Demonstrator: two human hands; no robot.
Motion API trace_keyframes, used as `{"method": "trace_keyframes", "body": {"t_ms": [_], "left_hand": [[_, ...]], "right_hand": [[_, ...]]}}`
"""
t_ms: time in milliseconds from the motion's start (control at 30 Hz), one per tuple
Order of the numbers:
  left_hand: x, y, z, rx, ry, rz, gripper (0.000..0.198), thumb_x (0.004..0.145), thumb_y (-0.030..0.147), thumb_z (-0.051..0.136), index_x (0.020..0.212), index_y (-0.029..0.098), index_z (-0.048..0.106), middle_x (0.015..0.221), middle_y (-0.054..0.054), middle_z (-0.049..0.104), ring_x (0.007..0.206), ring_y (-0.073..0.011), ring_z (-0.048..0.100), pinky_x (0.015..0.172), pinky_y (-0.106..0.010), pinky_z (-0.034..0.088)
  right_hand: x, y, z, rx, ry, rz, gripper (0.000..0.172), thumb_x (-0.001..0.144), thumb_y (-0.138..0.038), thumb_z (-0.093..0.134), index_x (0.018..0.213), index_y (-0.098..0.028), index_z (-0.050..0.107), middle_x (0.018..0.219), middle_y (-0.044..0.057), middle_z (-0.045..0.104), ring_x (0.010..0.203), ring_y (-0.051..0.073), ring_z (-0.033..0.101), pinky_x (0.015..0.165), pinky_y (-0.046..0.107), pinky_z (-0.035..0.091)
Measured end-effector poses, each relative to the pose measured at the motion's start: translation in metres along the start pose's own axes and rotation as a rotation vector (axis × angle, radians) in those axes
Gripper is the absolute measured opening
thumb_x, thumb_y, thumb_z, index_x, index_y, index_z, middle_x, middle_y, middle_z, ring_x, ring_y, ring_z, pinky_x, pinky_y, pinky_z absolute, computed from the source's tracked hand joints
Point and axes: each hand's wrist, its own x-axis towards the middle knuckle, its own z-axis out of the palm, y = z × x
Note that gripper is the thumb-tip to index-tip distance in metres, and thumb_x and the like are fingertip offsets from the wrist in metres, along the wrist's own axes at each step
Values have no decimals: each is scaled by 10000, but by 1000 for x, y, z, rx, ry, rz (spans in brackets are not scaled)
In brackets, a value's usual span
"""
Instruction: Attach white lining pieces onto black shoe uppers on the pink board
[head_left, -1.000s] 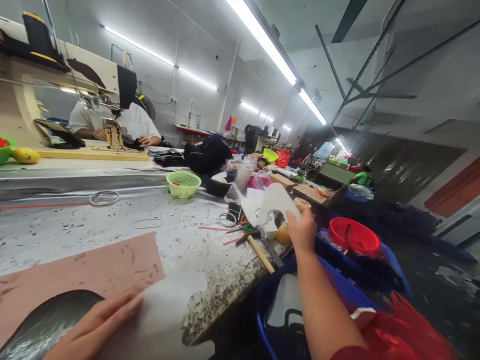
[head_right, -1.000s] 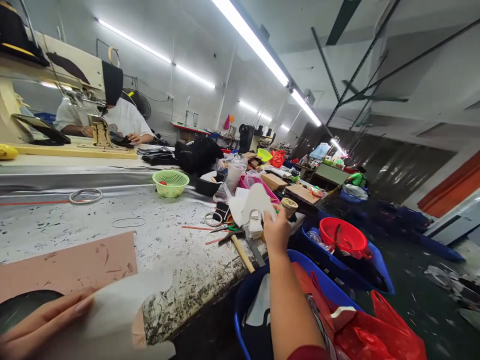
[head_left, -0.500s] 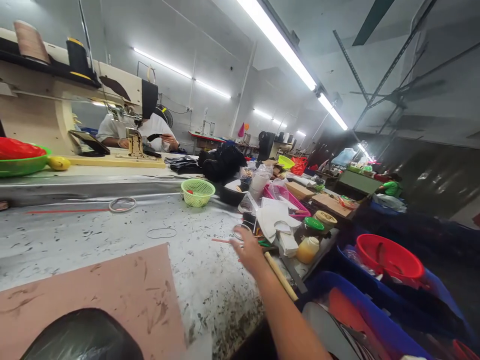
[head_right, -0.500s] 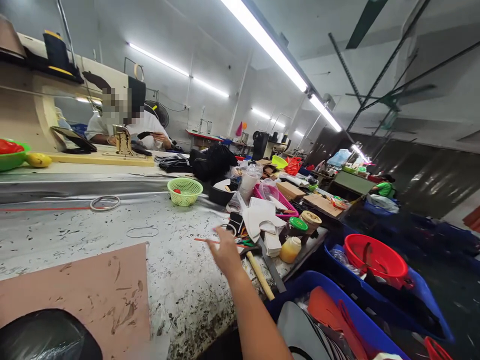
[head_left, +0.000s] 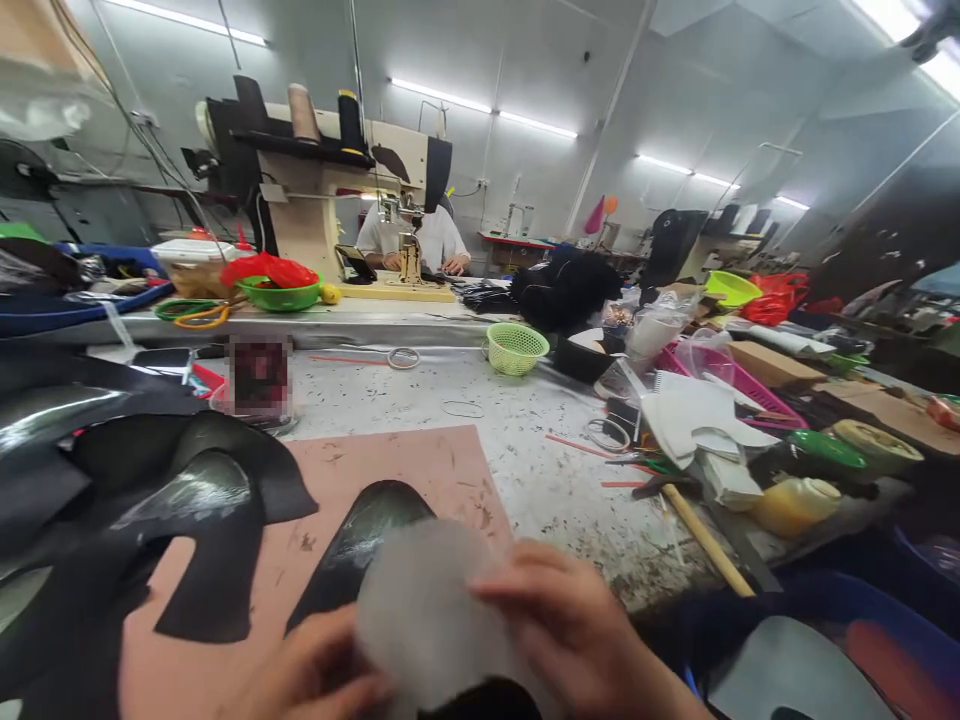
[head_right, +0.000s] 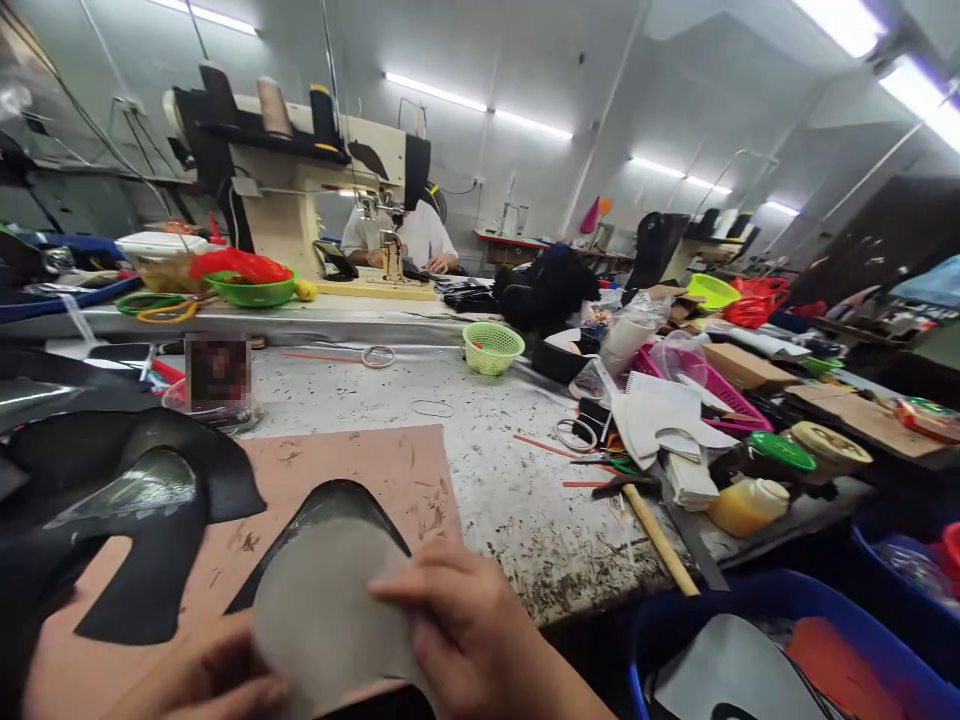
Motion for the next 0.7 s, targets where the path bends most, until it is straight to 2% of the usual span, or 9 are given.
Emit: {"method": "trace_keyframes", "body": {"t_ms": [67,133,233,333,433,533,600,700], "left_hand": [[1,-1,-13,-72,75,-84,477,619,654,531,792,225,647,719,-18,630,712,-233,575,645,-319,477],[5,-7,-25,-107,158,-177,527,578,676,546,756,186,621,647,-12,605,604,-201,559,537,-281,461],[12,-20,-37,-63,237,-179,493,575,613,589,789,169,621,650,-17,609,589,-199,564,505,-272,455],[16,-34,-39,-19,294,-86,518,633,507,579,1035,181,593,770,-37,648,703,-225,604,593,-293,484],[20,-43,-38,105,391,-2,612,665,391,556,1244,222,455,992,-49,650,870,-233,606,751,-316,473],[27,-46,-39,259,389,59,516,694,334,500,1203,252,512,1161,-30,594,1050,-244,541,900,-342,400],[33,-45,-42,350,365,65,433,715,331,459,1115,235,595,1149,-27,603,1079,-242,527,933,-335,377],[40,-43,-47,443,378,53,425,730,329,427,1081,195,625,1113,-49,623,1048,-242,552,928,-330,385]], "right_hand": [[13,16,25,67,37,209,263,743,-163,521,949,-245,662,884,48,664,848,174,607,777,304,483],[25,33,46,159,34,403,248,722,-194,536,929,-223,669,957,48,663,929,197,592,859,359,452],[36,49,64,243,7,563,262,740,-214,500,942,-215,667,1041,46,644,1008,205,562,923,392,406],[37,55,71,203,-16,551,290,734,-180,480,954,-219,664,1056,42,634,1029,203,546,935,392,390],[36,58,72,91,-58,422,386,683,-84,454,978,-225,657,988,35,638,974,185,560,895,357,415],[41,63,72,-4,-83,334,375,703,-90,453,986,-224,660,891,38,627,870,170,577,811,323,451],[47,68,72,-44,-81,319,313,743,-148,480,984,-229,663,870,39,620,834,164,576,785,313,455],[55,78,73,-81,-100,307,285,758,-173,505,989,-229,663,871,38,623,821,158,574,778,302,450]]}}
